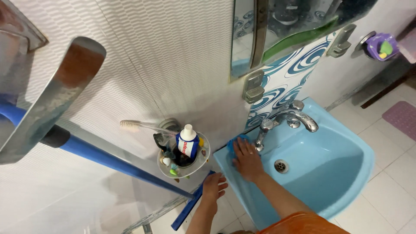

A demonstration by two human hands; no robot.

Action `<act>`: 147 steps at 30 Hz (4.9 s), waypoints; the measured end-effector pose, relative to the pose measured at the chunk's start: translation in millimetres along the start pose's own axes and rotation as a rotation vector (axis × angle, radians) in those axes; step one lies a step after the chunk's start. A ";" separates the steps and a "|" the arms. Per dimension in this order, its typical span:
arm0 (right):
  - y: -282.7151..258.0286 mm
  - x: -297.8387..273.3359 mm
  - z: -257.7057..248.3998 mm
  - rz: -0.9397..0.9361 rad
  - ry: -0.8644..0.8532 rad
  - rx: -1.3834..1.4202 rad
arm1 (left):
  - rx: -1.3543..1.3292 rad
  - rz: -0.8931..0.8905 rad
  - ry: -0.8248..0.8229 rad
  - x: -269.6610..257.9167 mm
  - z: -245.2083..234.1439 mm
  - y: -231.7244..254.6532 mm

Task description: Cleaning a bathroom sink and faucet with a cloth.

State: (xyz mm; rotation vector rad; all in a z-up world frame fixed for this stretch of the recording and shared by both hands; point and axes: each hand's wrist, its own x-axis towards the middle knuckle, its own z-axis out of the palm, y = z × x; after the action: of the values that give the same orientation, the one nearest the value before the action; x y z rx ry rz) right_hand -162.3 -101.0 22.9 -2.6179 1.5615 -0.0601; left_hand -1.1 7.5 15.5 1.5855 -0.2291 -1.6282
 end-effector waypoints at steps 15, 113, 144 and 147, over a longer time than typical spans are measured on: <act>-0.7 2.0 50.5 -0.294 -0.101 0.051 | 0.007 0.027 0.014 22.9 -6.7 -12.2; -63.2 4.0 32.2 -0.891 -0.441 -0.616 | -0.356 0.005 0.280 -26.1 -20.1 -95.5; -30.7 -141.5 51.9 -1.150 -0.742 -0.786 | -0.421 0.096 0.411 -82.4 31.2 -144.4; -28.3 -102.0 53.1 -0.961 -0.333 -0.561 | -0.392 0.094 0.337 -68.6 28.9 -142.0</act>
State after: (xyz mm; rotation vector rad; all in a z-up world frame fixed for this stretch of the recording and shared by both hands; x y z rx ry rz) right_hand -181.7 5.1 -25.7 -3.2796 0.1230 0.7912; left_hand -96.9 131.1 -19.5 1.4864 0.1812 -1.2190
